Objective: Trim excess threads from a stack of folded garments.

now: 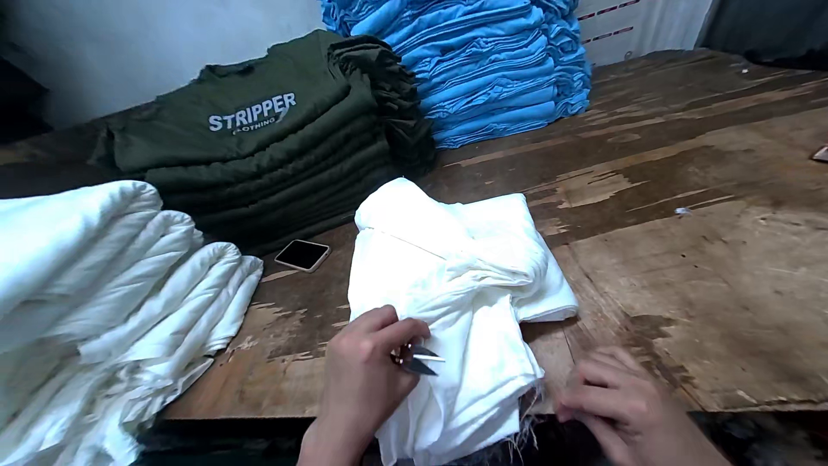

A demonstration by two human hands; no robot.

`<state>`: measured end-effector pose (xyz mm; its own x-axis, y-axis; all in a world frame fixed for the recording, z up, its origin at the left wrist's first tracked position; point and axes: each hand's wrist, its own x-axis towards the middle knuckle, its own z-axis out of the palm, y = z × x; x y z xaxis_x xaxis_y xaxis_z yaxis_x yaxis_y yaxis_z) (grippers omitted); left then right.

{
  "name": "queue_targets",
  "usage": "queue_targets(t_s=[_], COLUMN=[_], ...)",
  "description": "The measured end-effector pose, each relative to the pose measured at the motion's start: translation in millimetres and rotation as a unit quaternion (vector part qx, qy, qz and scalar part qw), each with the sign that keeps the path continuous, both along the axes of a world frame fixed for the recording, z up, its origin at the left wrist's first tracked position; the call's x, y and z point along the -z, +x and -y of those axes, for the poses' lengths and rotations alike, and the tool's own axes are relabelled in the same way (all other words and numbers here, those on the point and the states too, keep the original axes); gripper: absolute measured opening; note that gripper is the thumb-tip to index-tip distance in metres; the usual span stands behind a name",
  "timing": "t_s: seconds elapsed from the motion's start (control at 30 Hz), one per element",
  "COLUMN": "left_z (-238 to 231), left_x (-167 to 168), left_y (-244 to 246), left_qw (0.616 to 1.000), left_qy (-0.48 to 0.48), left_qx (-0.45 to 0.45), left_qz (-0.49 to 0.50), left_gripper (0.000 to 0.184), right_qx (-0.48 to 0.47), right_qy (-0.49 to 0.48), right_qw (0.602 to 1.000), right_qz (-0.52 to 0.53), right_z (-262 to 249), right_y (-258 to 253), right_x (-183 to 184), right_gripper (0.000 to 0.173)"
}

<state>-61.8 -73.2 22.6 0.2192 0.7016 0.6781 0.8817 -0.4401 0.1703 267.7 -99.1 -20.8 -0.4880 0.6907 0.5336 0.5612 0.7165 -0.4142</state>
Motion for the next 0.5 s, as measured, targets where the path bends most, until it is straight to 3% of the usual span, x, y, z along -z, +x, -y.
queue_targets(t_s=[0.03,0.1,0.17,0.23,0.3,0.37,0.43,0.5], left_z=[1,7,12,13,11,12,18,26], left_x=[1,1,0,2,8,14,16,19], left_y=[2,18,40,58,68,72,69,63], left_qw=[0.999,0.995,0.992,0.991,0.995,0.999,0.996,0.990], left_qy=[-0.033,-0.079,-0.062,-0.024,-0.011,-0.024,-0.053,-0.077], left_qx=[-0.022,-0.061,-0.108,-0.131,-0.098,-0.028,0.044,0.099], left_qz=[0.001,0.013,0.001,-0.006,0.012,0.037,0.057,0.058], left_gripper=[0.019,0.023,0.017,0.014,0.021,0.020,0.027,0.039], right_qx=[0.005,0.040,0.090,0.107,0.121,0.114,0.049,-0.047], right_qy=[-0.031,-0.049,0.009,0.084,0.131,0.128,0.070,-0.014], right_qw=[0.997,0.993,0.995,0.991,0.984,0.981,0.979,0.981], right_qz=[0.066,0.104,0.037,0.001,-0.008,-0.086,-0.184,-0.188], right_z=[2,3,0,-9,-19,-24,-24,-18], right_y=[8,11,-5,-27,-42,-42,-31,-11], right_x=[-8,-16,-14,-8,7,18,17,12], right_gripper=[0.013,0.035,0.046,0.039,0.028,0.017,0.015,0.020])
